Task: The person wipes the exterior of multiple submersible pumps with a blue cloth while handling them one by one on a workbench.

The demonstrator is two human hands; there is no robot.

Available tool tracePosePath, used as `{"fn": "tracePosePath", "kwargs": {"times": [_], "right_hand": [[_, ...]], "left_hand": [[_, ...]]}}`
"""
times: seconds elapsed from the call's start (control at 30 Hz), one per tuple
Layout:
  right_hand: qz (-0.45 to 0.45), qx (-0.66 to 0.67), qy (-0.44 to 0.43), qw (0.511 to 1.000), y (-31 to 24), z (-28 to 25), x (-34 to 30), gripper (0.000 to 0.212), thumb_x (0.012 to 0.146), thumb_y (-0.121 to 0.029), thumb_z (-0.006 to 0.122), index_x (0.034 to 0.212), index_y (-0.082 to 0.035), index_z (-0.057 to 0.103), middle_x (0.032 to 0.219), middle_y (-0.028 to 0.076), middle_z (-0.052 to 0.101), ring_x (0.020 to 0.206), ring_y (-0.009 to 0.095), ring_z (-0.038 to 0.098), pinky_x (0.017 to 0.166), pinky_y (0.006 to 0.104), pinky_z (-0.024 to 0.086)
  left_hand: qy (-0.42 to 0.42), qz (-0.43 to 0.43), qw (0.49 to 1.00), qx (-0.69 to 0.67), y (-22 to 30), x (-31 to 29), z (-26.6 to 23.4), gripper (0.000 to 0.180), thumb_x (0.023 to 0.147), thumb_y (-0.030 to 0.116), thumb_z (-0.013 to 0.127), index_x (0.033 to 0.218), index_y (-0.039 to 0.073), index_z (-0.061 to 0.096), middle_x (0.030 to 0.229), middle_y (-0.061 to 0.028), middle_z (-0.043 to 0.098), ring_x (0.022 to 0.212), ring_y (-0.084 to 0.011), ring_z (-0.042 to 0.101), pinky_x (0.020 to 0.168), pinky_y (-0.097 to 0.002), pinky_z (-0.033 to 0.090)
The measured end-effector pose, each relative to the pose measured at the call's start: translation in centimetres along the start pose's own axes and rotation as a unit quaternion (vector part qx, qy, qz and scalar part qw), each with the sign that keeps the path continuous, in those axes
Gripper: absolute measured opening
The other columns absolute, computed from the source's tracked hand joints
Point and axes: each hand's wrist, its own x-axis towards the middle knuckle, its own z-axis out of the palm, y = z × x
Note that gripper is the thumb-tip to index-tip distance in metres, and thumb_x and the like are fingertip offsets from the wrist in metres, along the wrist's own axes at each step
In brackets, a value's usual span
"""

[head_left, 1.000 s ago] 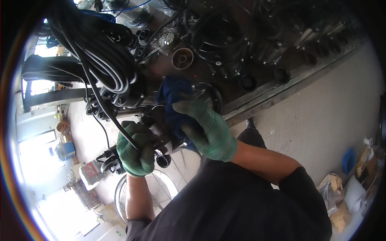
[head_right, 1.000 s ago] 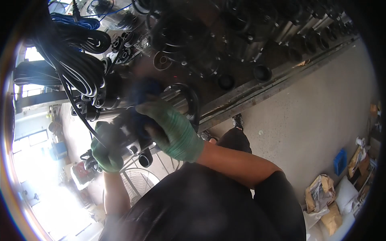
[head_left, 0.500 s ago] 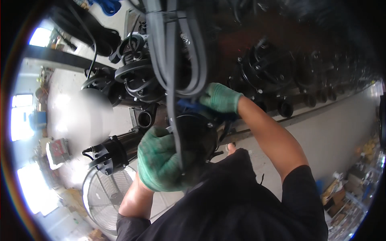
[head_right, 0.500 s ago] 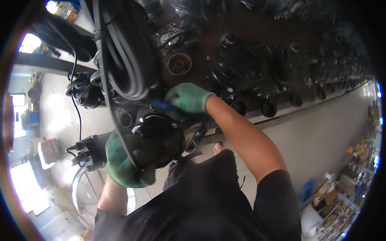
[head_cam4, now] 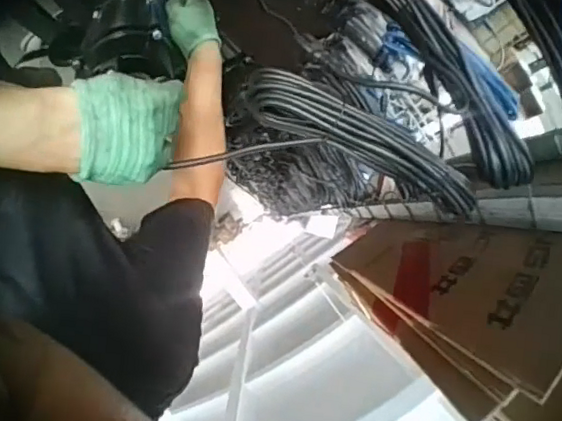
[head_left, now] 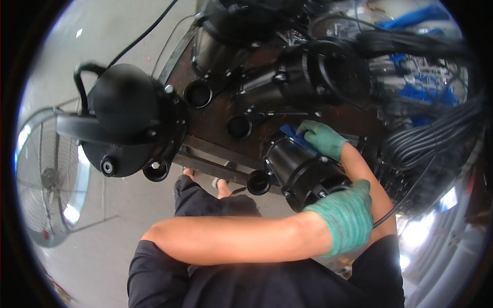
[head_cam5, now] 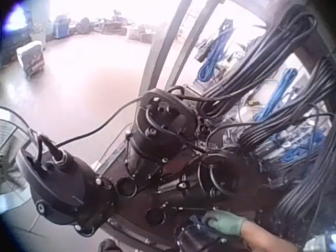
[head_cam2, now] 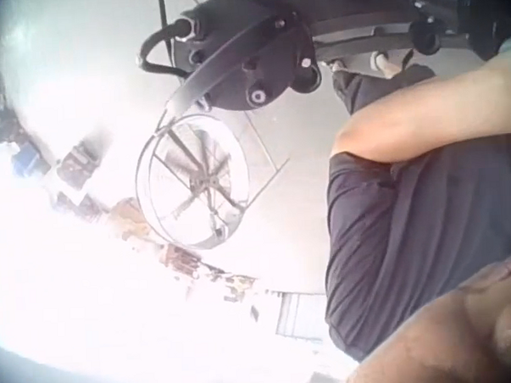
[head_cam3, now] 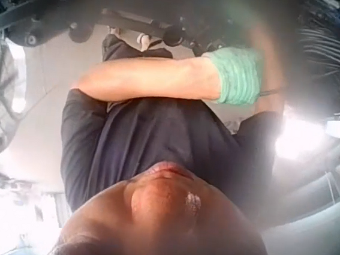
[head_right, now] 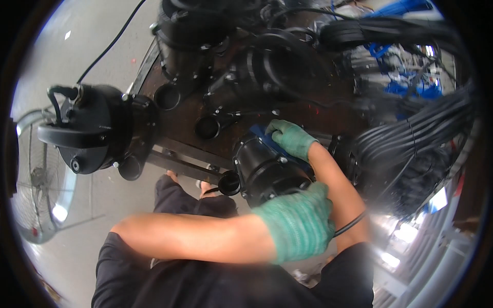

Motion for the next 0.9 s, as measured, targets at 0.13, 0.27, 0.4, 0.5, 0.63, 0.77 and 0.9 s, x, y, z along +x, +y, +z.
{"fn": "tracePosePath", "kwargs": {"times": [0.13,0.27,0.4,0.5,0.63,0.77,0.9], "right_hand": [[-0.155,-0.002,-0.081,0.985,-7.7,-3.9,-2.3,0.033,0.089,-0.013,0.057,0.116,-0.001,0.073,0.116,0.014,0.072,0.117,0.027,0.066,0.109,0.0365,0.047],[-0.281,-0.055,-0.186,0.940,-4.9,-1.2,2.9,0.030,0.091,-0.014,0.058,0.113,-0.002,0.075,0.116,0.013,0.072,0.110,0.029,0.068,0.104,0.0378,0.051],[-0.231,-0.151,-0.263,0.924,-6.1,1.4,4.9,0.025,0.085,-0.010,0.061,0.103,-0.004,0.078,0.110,0.015,0.075,0.102,0.031,0.069,0.097,0.0409,0.054],[-0.402,-0.102,-0.325,0.850,-11.0,-0.4,1.0,0.021,0.079,-0.009,0.063,0.092,-0.007,0.080,0.098,0.009,0.078,0.096,0.029,0.071,0.091,0.0408,0.056],[-0.371,-0.060,-0.422,0.825,-11.7,0.2,0.6,0.018,0.077,-0.010,0.067,0.087,-0.007,0.081,0.094,0.009,0.078,0.092,0.029,0.073,0.087,0.0407,0.058],[-0.177,-0.154,-0.335,0.912,-8.3,3.2,5.5,0.025,0.084,-0.012,0.063,0.098,-0.007,0.082,0.101,0.013,0.079,0.095,0.029,0.073,0.089,0.0392,0.058],[-0.238,-0.160,-0.331,0.899,-8.9,1.7,4.9,0.027,0.084,-0.013,0.060,0.097,-0.006,0.083,0.102,0.011,0.080,0.101,0.028,0.071,0.098,0.0386,0.055]], "left_hand": [[-0.005,-0.005,1.000,-0.027,-1.6,-0.5,0.4,0.033,0.090,0.049,0.067,0.093,0.019,0.078,0.079,-0.0059,0.074,0.080,-0.0275,0.069,0.094,-0.0446,0.040],[0.015,-0.015,0.993,0.112,-0.3,-2.9,-2.9,0.024,0.089,0.036,0.068,0.098,0.017,0.081,0.084,-0.0049,0.076,0.078,-0.0270,0.069,0.084,-0.0460,0.047],[0.010,-0.089,0.990,0.108,2.0,-0.2,0.3,0.021,0.088,0.027,0.072,0.103,0.019,0.084,0.093,0.0009,0.079,0.085,-0.0252,0.071,0.087,-0.0466,0.044],[0.043,-0.037,0.996,0.076,0.3,-0.8,1.7,0.021,0.088,0.025,0.071,0.104,0.019,0.084,0.093,0.0009,0.079,0.085,-0.0254,0.071,0.086,-0.0458,0.044],[0.052,-0.033,0.994,0.087,0.8,-0.1,2.3,0.022,0.087,0.024,0.070,0.104,0.019,0.084,0.093,0.0003,0.079,0.085,-0.0254,0.070,0.084,-0.0446,0.045],[0.088,-0.110,0.986,0.088,3.0,-0.3,1.7,0.023,0.086,0.028,0.071,0.102,0.018,0.084,0.093,-0.0004,0.078,0.085,-0.0244,0.070,0.079,-0.0441,0.044],[0.075,-0.106,0.989,0.075,2.5,-2.1,0.6,0.025,0.086,0.034,0.073,0.101,0.018,0.084,0.093,0.0000,0.078,0.086,-0.0241,0.070,0.080,-0.0439,0.043]]}}
